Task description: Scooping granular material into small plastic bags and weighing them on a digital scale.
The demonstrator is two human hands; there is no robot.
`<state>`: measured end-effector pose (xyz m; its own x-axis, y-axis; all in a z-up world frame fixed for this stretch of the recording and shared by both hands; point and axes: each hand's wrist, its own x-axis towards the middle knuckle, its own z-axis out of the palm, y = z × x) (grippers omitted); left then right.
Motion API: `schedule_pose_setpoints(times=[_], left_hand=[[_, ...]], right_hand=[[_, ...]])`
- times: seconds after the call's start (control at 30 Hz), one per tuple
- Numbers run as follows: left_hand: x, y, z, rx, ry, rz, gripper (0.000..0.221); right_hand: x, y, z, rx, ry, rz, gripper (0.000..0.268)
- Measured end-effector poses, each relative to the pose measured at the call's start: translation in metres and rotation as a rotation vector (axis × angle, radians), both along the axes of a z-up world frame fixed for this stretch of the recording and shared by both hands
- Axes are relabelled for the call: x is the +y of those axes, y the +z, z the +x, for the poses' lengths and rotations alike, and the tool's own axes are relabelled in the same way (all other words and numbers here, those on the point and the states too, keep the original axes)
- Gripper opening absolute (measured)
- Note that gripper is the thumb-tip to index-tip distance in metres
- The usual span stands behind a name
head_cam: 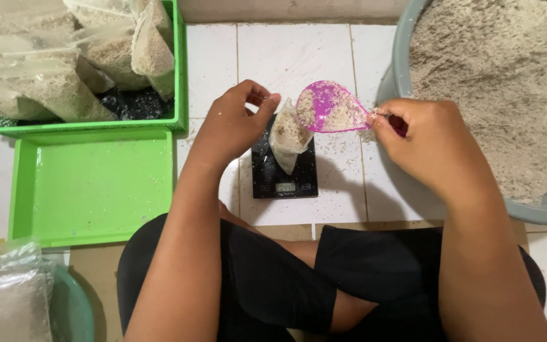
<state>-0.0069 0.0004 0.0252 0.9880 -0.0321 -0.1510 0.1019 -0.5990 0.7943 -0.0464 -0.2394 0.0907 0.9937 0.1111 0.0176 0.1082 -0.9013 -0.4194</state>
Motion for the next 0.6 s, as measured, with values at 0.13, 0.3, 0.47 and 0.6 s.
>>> schedule_pose_setpoints(times=[0.13, 0.3, 0.47, 0.6], left_hand=[[0.011, -0.015, 0.0, 0.021, 0.054, -0.03, 0.029], [0.021, -0.034, 0.009, -0.013, 0.11, 0.01, 0.032], [0.018, -0.019, 0.012, 0.101, 0.13, 0.054, 0.037], [0.019, -0.02, 0.012, 0.137, 0.191, 0.071, 0.035]], right_hand=[[-0.041, 0.015, 0.006, -0.015, -0.061, 0.069, 0.012], [-0.13, 0.029, 0.005, 0.087, -0.366, -0.007, 0.02], [-0.221, -0.03, 0.007, 0.086, -0.596, 0.013, 0.018], [-0.244, -0.054, 0.012, 0.052, -0.668, 0.051, 0.026]])
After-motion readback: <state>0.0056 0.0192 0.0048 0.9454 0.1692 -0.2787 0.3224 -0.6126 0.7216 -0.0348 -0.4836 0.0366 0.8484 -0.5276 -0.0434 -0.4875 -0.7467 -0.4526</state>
